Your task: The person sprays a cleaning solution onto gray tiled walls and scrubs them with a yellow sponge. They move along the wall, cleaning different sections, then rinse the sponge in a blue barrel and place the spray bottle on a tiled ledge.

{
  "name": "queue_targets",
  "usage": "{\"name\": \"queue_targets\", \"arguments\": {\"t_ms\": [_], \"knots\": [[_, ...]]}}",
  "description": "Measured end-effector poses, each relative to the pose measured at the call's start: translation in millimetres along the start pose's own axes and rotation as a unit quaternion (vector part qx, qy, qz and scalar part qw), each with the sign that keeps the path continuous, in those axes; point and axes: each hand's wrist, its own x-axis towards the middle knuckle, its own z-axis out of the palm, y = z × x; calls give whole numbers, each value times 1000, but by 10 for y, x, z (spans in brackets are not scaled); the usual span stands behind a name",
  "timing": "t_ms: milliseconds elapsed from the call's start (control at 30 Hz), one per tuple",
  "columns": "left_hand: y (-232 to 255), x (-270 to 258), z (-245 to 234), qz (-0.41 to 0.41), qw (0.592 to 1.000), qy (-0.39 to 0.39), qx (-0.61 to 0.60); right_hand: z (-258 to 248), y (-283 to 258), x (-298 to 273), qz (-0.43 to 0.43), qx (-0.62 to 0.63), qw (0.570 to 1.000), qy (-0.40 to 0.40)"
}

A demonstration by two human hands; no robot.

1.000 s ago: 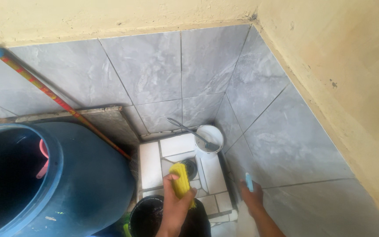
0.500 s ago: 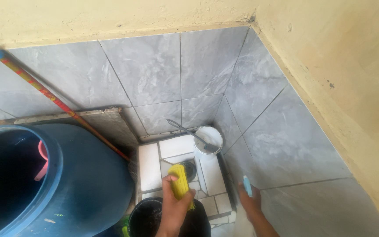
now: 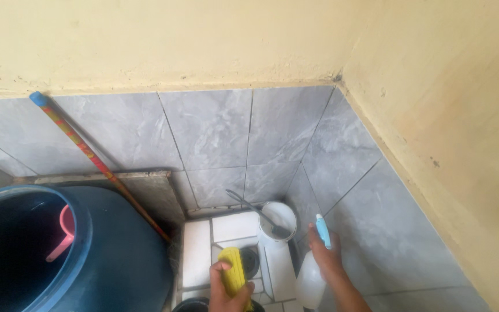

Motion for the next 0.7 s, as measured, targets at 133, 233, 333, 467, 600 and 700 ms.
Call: {"name": "queue_targets", "arguments": {"t_ms": [133,233,333,467,600,700], "knots": [[-262,190,-40,-59,996,68,-8,153,-491,101,-35,21,999,-20],[-530,284,-98,11,996,74,-44,264,-882,147,-48,10,999,-25],[-796,375,-117,18,990,103,-94,339,-1163,207,-73,43,996,-30],[-976,439,-181,57,988,102,-98,393,-1304,288,-85,51,995,-23],[-1016,510,-272,39,990,82,-106,413,-1353,381,-96,77,992,-33],[-1071,529,-288,38,987,111,-106,426,-1427,358,-87,84,992,-35]]}}
